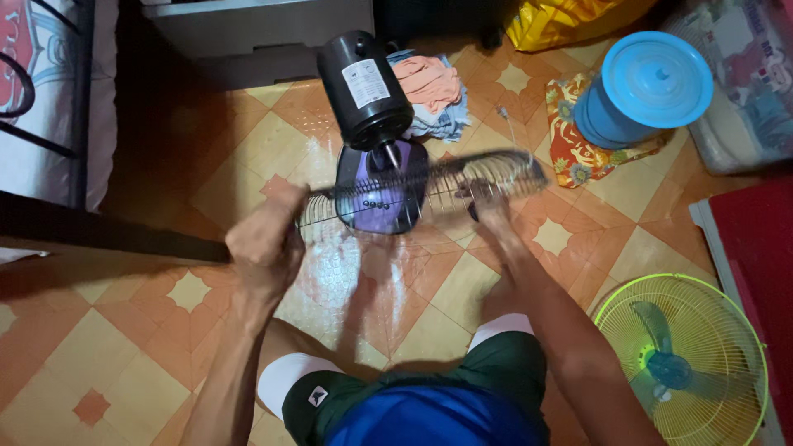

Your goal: The person disassembles a standing fan by removing the front grille, unscrewing the central hub to detach the blades, and then removing the rear grille. The parts are placed on the floor beside the fan base.

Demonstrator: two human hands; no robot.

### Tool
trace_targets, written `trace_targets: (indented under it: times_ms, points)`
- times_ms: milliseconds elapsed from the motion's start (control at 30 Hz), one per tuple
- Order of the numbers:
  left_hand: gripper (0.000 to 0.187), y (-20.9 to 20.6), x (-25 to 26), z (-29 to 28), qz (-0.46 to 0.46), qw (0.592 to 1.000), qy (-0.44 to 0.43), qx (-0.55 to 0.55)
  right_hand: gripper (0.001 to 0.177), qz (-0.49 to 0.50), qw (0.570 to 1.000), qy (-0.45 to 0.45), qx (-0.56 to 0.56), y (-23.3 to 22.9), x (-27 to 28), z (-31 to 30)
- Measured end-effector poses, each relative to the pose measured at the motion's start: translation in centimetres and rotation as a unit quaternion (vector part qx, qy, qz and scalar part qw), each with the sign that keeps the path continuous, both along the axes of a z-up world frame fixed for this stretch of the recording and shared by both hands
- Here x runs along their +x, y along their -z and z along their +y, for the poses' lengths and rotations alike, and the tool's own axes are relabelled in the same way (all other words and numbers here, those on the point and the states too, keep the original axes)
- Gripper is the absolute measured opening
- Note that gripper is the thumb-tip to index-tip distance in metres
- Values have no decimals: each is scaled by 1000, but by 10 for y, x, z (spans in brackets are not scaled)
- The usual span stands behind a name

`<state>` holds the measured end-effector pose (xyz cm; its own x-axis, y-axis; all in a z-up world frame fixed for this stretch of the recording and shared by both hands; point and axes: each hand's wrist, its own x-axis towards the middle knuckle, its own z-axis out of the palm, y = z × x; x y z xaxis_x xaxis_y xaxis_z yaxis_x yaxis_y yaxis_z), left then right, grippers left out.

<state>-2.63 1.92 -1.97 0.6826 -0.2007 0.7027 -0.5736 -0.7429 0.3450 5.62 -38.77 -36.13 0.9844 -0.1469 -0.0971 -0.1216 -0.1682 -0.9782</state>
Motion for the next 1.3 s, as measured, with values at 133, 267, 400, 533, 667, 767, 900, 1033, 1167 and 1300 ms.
trace_targets:
  times_ms: [133,267,400,533,667,767,900,1033,1167,1300]
  points:
    - [25,6,30,14,24,999,-24,-41,37,68,996,8,-62,-66,11,11]
    - [33,6,56,22,25,995,-29,-93,37,85,993,18,-77,-115,33,20]
    - [34,8,67,21,24,993,-35,-112,38,80,985,12,-154,-132,46,14]
    - [18,12,70,17,26,993,-41,-104,33,65,985,-12,-162,-131,49,4]
    - [20,14,75,15,59,988,-50,-130,33,96,979,-14,-177,-142,56,1]
    - [22,15,75,13,18,989,-58,-135,33,67,981,-14,-179,-159,58,0]
    - [34,21,73,15,50,984,-87,-150,31,100,977,8,-190,-176,64,4]
    - [42,24,68,13,54,982,-105,-148,27,35,984,77,-160,-151,61,1]
    - [41,20,68,13,24,984,-88,-151,25,124,976,159,85,-87,59,-7]
    - [42,19,70,12,26,983,-93,-154,33,111,844,142,506,-9,37,-5]
